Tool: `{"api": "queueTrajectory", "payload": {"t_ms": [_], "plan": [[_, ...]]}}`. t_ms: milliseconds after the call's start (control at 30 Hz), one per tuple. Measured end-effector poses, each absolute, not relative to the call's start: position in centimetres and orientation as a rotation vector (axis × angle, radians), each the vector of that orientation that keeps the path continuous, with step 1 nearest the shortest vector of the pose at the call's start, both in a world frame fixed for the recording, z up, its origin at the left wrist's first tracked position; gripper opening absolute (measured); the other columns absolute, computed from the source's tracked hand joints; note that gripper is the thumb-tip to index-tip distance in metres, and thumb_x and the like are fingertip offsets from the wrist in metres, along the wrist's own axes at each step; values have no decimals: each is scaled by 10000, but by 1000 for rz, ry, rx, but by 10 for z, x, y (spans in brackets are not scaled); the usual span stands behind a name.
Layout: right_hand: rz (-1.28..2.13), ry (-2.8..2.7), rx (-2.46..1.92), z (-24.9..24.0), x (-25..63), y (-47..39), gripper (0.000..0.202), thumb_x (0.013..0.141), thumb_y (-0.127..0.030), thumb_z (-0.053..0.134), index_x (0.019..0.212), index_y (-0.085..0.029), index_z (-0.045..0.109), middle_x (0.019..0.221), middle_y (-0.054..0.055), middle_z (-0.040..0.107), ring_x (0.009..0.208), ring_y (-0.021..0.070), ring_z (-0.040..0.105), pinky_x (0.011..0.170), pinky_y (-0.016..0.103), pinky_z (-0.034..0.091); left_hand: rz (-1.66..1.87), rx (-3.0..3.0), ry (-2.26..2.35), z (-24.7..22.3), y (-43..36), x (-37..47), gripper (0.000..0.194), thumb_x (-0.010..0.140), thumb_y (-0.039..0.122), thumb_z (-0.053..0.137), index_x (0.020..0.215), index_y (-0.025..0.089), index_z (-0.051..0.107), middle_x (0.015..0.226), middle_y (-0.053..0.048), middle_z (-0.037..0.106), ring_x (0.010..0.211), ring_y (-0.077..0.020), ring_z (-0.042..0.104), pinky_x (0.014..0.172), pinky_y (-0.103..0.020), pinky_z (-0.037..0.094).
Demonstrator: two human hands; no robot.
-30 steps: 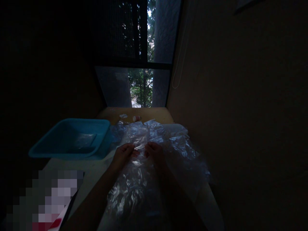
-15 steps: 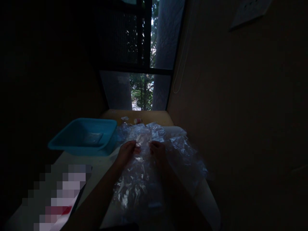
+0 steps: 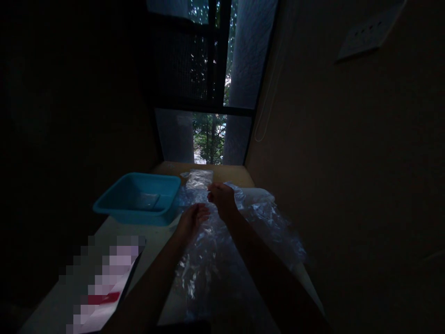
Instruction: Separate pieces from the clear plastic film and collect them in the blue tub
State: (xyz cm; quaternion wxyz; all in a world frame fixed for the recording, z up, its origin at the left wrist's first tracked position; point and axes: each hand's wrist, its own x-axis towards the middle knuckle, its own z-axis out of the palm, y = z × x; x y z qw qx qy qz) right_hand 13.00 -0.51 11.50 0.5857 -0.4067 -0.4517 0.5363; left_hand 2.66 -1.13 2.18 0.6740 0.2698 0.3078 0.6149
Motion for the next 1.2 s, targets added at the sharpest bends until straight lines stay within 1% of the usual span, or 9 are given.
{"api": "queueTrajectory", "payload": {"t_ms": [100,300,467,633,800,900,967,1100,1200], "plan": [[1390,-984,-905,127,105,2,69,561,-175,569,555,-146,507,470,-51,492,403,44,435,402,172,342,1359,435,600,23,-7,22,157,736,213,428,764,122,553,683,-56,617,654,-140,598,565,-245,458],[1496,-1003,-869,139,61,10,144,525,-170,628,542,-134,490,422,-62,464,390,48,450,389,168,348,1398,412,523,19,-5,21,86,687,189,485,725,141,546,714,-33,613,633,-111,571,607,-242,443],[1476,-1094,-890,145,45,10,149,530,-189,640,545,-136,501,421,-54,477,418,64,484,414,179,373,1509,723,744,24,-10,30,129,624,233,546,702,132,562,660,-18,610,603,-118,555,598,-245,429],[1506,-1065,-934,141,45,11,120,542,-130,609,532,-131,490,415,-55,477,373,55,461,393,178,369,1376,1416,1197,52,-29,23,79,603,155,502,555,134,561,562,-8,591,568,-132,530,547,-241,409],[1513,-1013,-961,134,44,13,81,556,-71,548,564,-128,491,433,-55,487,354,49,448,388,178,372,1330,1847,1379,87,-65,-27,199,686,164,432,748,149,621,721,-38,644,660,-132,567,613,-237,433],[1510,-991,-987,130,40,13,91,556,-64,538,571,-133,481,431,-60,481,352,50,447,387,180,374,1458,1949,1615,104,-72,-78,222,706,233,443,820,159,619,761,-41,642,650,-134,565,626,-248,441],[1512,-990,-990,128,38,12,83,568,-69,527,581,-135,479,430,-61,480,353,52,450,391,181,380,1557,1904,1901,111,-65,-116,242,703,250,442,834,143,615,799,-64,632,699,-163,564,675,-287,440],[1506,-1009,-994,127,32,8,77,575,-72,525,575,-133,478,428,-56,485,347,47,445,392,177,384,1481,1684,2179,106,-41,-172,386,600,147,500,977,92,561,1028,-133,573,995,-252,485,850,-362,367],[1498,-1034,-998,130,27,6,75,579,-79,530,567,-132,477,432,-53,491,355,46,456,396,171,389,1481,1352,1993,92,-32,-181,428,593,81,441,1008,111,544,1000,-114,594,926,-231,537,784,-335,416]]}}
